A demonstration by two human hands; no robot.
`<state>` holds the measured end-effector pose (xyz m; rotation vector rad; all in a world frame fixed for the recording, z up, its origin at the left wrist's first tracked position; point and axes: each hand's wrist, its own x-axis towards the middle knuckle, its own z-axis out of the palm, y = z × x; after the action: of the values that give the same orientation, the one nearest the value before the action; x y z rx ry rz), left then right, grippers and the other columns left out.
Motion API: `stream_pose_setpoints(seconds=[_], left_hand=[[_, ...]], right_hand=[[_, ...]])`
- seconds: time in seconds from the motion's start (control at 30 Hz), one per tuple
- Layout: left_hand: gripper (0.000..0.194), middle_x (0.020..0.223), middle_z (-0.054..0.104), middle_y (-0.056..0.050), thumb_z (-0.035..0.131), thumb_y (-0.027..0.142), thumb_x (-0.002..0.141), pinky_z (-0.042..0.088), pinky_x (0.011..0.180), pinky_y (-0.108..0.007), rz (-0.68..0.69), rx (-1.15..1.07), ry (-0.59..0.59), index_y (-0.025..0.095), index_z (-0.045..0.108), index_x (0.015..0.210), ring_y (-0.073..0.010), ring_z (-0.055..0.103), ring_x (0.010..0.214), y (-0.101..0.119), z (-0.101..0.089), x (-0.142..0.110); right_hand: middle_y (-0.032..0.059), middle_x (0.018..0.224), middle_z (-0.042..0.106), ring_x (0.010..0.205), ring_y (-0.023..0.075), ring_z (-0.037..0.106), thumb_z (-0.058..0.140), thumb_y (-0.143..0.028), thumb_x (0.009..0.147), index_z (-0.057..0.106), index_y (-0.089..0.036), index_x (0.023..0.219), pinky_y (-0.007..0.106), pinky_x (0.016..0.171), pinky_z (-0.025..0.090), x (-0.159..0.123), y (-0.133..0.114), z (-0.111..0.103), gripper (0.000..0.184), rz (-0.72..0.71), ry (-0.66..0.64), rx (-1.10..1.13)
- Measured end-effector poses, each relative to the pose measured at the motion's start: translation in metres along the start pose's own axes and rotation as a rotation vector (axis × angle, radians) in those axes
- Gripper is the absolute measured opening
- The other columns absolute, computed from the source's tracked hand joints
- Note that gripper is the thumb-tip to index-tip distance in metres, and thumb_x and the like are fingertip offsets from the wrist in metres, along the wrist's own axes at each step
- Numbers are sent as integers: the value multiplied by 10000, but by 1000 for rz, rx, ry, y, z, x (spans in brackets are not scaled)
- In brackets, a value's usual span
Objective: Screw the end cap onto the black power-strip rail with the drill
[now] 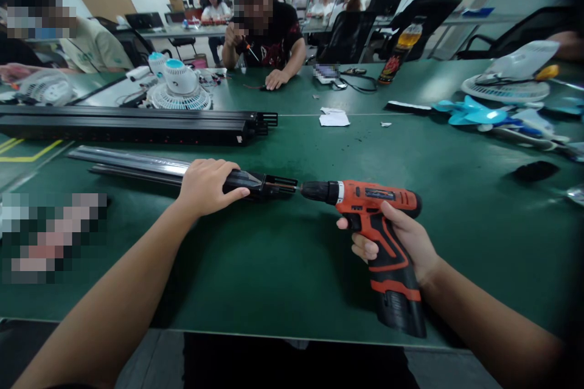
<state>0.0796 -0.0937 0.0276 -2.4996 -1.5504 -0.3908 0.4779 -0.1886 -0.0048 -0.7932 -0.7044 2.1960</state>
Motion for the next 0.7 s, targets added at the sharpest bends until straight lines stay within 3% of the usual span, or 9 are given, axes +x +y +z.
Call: stream_pose_setpoints(seconds=[0.4, 0.7], left_hand=[[694, 1058, 753, -137, 428, 793, 916, 464, 949, -511, 0, 25, 53, 215, 713, 1173, -364, 674, 1008, 1, 3, -1], [705, 1082, 721, -141, 399, 817, 913, 469, 918, -501, 6, 35, 59, 222, 703, 1141, -360, 636, 1016, 2, 1, 0]], right_hand=[[2, 609, 554, 565, 130, 486, 671, -604, 925, 714, -134, 1132, 224, 505, 423, -1, 0, 1, 516, 4, 27, 10], [13, 638, 576, 587, 140, 526, 615, -592, 971, 696, -133, 1149, 226, 501, 423, 0, 1, -5, 499, 23, 22, 13]])
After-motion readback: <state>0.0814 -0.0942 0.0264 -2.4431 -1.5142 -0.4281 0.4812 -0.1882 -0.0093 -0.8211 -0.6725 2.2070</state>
